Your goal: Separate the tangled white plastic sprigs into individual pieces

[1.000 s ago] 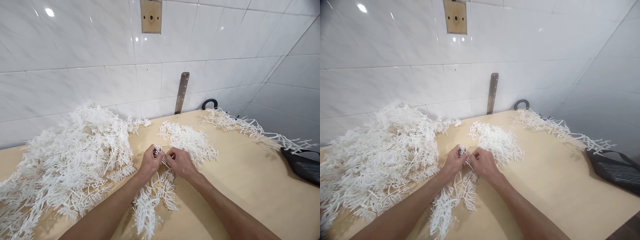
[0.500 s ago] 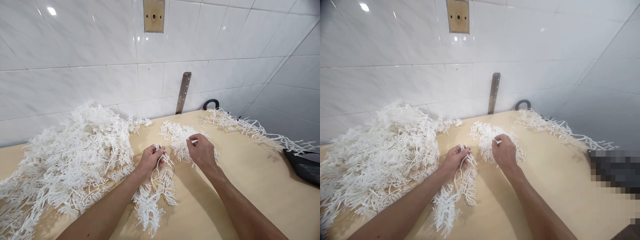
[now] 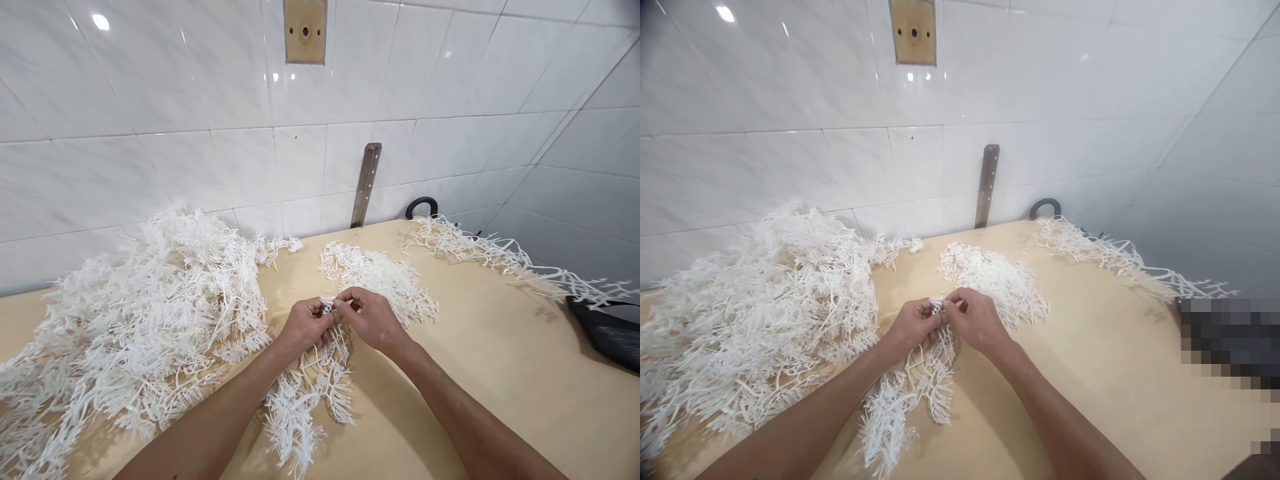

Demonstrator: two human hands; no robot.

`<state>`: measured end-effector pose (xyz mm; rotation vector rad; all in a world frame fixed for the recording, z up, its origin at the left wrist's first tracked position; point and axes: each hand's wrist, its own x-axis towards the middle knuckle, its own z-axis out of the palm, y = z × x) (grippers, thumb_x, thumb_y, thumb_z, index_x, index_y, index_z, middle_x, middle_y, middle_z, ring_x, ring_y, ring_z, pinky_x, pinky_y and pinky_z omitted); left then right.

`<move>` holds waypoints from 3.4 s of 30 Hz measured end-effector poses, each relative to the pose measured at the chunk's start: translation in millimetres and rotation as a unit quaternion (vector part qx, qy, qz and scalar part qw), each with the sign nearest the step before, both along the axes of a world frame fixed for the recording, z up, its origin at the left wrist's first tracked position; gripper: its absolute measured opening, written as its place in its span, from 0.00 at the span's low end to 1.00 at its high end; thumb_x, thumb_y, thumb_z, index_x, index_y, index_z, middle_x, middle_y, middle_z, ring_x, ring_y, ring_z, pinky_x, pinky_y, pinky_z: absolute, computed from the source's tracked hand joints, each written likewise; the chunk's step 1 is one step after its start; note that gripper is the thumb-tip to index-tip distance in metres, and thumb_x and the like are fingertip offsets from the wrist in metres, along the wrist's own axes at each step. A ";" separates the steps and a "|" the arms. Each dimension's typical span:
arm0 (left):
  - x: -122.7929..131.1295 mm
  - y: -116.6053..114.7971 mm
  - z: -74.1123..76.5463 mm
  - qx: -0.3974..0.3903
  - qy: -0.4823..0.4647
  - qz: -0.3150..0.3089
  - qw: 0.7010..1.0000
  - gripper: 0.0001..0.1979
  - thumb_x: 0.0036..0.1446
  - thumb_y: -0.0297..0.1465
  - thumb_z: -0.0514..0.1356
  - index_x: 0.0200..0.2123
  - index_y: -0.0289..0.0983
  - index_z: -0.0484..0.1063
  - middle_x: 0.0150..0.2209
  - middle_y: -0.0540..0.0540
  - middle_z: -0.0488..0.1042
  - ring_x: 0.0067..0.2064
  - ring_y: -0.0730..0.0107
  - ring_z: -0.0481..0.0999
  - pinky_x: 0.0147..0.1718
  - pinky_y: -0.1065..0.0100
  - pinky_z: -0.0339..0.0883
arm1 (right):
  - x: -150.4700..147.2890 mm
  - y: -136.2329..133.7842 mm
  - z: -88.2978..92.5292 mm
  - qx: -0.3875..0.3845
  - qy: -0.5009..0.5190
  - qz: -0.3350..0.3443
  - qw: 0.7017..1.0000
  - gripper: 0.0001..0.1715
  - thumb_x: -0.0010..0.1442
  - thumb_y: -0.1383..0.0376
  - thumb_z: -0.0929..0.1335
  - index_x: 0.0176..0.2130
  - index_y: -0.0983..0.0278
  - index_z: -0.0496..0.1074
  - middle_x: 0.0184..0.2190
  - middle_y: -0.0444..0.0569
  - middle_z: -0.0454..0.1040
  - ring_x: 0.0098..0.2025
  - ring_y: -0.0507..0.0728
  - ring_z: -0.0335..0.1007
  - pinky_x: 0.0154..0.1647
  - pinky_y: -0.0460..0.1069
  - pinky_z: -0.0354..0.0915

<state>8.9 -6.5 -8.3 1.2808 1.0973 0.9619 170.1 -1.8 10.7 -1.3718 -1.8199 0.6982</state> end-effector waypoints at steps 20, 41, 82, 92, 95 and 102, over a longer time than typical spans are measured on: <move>0.7 -8.6 10.4 0.181 0.013 0.127 0.975 0.06 0.51 0.33 0.65 0.28 0.37 0.72 0.23 0.51 0.70 0.24 0.76 0.65 0.25 0.73 0.60 | 4.4 7.3 -8.7 -0.111 0.140 -0.053 0.982 0.15 0.59 0.53 0.66 0.29 0.61 0.67 0.16 0.39 0.68 0.13 0.50 0.61 0.14 0.45 0.58; 0.5 -3.4 2.2 0.163 0.094 0.134 0.973 0.11 0.55 0.38 0.61 0.31 0.36 0.74 0.27 0.47 0.76 0.26 0.71 0.71 0.26 0.71 0.63 | -1.8 -0.7 -3.9 -0.156 0.177 0.028 0.971 0.14 0.61 0.54 0.65 0.36 0.61 0.73 0.17 0.39 0.67 0.14 0.49 0.60 0.14 0.44 0.61; -6.7 12.6 7.5 -0.101 -0.216 0.152 0.959 0.08 0.39 0.27 0.66 0.22 0.35 0.69 0.22 0.51 0.68 0.24 0.77 0.66 0.24 0.73 0.58 | -25.3 -25.8 -12.9 0.204 -0.049 0.151 0.966 0.16 0.63 0.73 0.60 0.47 0.62 0.71 0.51 0.54 0.74 0.49 0.58 0.74 0.45 0.52 0.72; -6.5 6.5 10.4 -0.066 -0.130 0.131 0.981 0.15 0.42 0.36 0.71 0.30 0.35 0.73 0.23 0.52 0.70 0.22 0.78 0.64 0.21 0.73 0.58 | -3.9 -3.3 -9.9 0.077 0.048 -0.040 0.995 0.13 0.62 0.59 0.64 0.38 0.63 0.74 0.28 0.47 0.76 0.25 0.53 0.67 0.26 0.48 0.65; -5.5 3.5 10.1 -0.044 -0.091 0.118 0.988 0.16 0.45 0.40 0.69 0.30 0.35 0.72 0.22 0.52 0.69 0.21 0.77 0.65 0.20 0.73 0.58 | 1.9 3.2 -10.4 -0.006 0.045 -0.022 0.999 0.16 0.62 0.55 0.64 0.35 0.64 0.74 0.24 0.45 0.73 0.24 0.53 0.66 0.25 0.47 0.62; -0.4 -0.1 8.6 0.024 -0.017 0.125 0.992 0.13 0.47 0.39 0.67 0.29 0.35 0.72 0.21 0.53 0.69 0.20 0.76 0.65 0.20 0.73 0.59 | -1.4 0.8 -4.4 -0.093 0.095 -0.013 0.991 0.20 0.60 0.50 0.65 0.36 0.63 0.74 0.23 0.43 0.72 0.19 0.50 0.62 0.21 0.46 0.60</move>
